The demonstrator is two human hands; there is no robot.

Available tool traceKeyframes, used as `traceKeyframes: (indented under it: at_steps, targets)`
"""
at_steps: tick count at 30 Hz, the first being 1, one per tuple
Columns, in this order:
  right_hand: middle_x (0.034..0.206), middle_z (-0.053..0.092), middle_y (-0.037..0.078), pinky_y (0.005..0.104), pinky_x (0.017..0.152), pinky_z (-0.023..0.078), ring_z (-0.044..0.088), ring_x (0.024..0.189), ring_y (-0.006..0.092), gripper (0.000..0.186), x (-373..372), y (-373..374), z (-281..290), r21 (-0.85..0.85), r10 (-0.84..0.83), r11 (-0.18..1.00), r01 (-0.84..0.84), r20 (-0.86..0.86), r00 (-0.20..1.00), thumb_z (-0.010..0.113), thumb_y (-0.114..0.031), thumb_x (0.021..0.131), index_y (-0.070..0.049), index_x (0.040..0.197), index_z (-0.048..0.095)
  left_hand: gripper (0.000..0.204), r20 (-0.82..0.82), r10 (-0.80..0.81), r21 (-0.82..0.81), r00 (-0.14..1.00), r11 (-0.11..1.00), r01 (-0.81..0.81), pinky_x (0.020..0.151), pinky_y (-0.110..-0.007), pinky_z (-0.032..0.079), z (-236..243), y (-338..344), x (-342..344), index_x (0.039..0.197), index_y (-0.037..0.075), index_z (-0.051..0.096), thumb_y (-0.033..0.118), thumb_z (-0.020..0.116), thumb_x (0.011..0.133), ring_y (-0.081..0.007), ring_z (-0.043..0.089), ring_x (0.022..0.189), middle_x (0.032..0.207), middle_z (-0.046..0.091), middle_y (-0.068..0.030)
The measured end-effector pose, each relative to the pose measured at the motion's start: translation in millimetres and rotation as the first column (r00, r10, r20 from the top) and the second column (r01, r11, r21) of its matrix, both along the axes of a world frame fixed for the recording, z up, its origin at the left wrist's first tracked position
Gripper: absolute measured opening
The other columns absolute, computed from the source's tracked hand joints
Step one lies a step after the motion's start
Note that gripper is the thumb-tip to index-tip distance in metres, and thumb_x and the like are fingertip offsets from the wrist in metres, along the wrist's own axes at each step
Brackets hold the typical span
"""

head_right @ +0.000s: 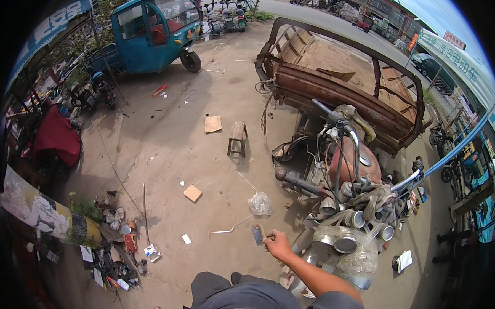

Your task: The person works on the engine area of a red motorcycle, manipulating wires and components under the seat. They then walk around the workshop, pick up a small rectangular object, and return to the motorcycle to continue adjusting parts near the engine.

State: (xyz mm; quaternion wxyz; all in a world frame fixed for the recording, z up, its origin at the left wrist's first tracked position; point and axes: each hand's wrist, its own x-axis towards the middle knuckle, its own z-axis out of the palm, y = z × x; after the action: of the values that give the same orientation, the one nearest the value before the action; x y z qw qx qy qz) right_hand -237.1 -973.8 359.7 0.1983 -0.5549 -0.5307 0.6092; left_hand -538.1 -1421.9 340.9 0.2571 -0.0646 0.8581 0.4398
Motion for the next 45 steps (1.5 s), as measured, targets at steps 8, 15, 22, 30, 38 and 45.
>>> traceKeyframes:
  at_steps: [8,15,22,30,38,45]
  targets:
    - [0.074,0.061,0.008,0.0274,0.05,0.051,0.058,0.056,0.013,0.016,-2,59,-28,-0.071,-0.476,0.876,0.477,0.036,0.879,0.06,0.0,0.084,0.006,0.098,0.057,0.017,-0.028,-0.239,0.185,0.971,0.953,0.24,0.044,-0.027,0.046,-2,190,-180,0.091,-0.002,0.062,0.014,0.059,0.09,-0.0141,0.056,0.05,0.07,0.062,-0.0088]
    - [0.079,0.062,0.012,0.0285,0.048,0.051,0.059,0.058,0.0151,0.031,-55,75,-36,-0.042,-0.728,0.682,0.73,0.061,0.683,0.059,0.002,0.082,0.01,0.11,0.051,0.018,-0.04,-0.487,0.237,0.872,0.844,0.482,0.045,-0.026,0.043,6,392,-314,0.09,-0.002,0.062,0.015,0.059,0.09,-0.0132,0.056,0.051,0.072,0.063,-0.0084]
    - [0.078,0.061,0.014,0.029,0.047,0.05,0.059,0.058,0.0171,0.04,-71,109,-31,-0.054,-0.825,0.554,0.831,0.096,0.556,0.06,0.001,0.082,0.009,0.118,0.045,0.02,-0.095,-0.708,0.279,0.7,0.656,0.702,0.051,-0.024,0.044,38,605,-336,0.092,-0.003,0.063,0.017,0.06,0.091,-0.0112,0.054,0.054,0.073,0.064,-0.008]
    - [0.081,0.062,0.014,0.0292,0.049,0.052,0.061,0.063,0.0178,0.039,-74,210,-57,-0.03,-0.862,0.497,0.867,0.098,0.498,0.059,0.0,0.083,0.008,0.119,0.047,0.023,-0.018,-0.852,0.238,0.524,0.505,0.83,0.049,-0.025,0.046,14,772,-303,0.095,-0.005,0.063,0.017,0.059,0.089,-0.0128,0.057,0.054,0.075,0.065,-0.0106]
    - [0.089,0.065,0.015,0.0311,0.052,0.053,0.063,0.065,0.0187,0.035,-81,358,-29,-0.047,-0.917,0.377,0.925,0.125,0.38,0.06,-0.002,0.083,0.007,0.116,0.049,0.018,0.015,-0.873,0.241,0.488,0.477,0.845,0.046,-0.024,0.045,3,918,-285,0.092,-0.004,0.061,0.014,0.059,0.09,-0.013,0.055,0.05,0.071,0.063,-0.0099]
    - [0.085,0.065,0.015,0.0311,0.052,0.052,0.063,0.064,0.0179,0.026,-58,433,-21,0.041,-0.972,0.209,0.977,0.122,0.203,0.061,-0.002,0.084,0.006,0.107,0.054,0.022,0.167,-0.904,0.238,0.393,0.423,0.874,0.052,-0.028,0.044,-7,1056,-248,0.082,0.003,0.063,0.024,0.064,0.089,-0.014,0.051,0.058,0.07,0.06,-0.0074]
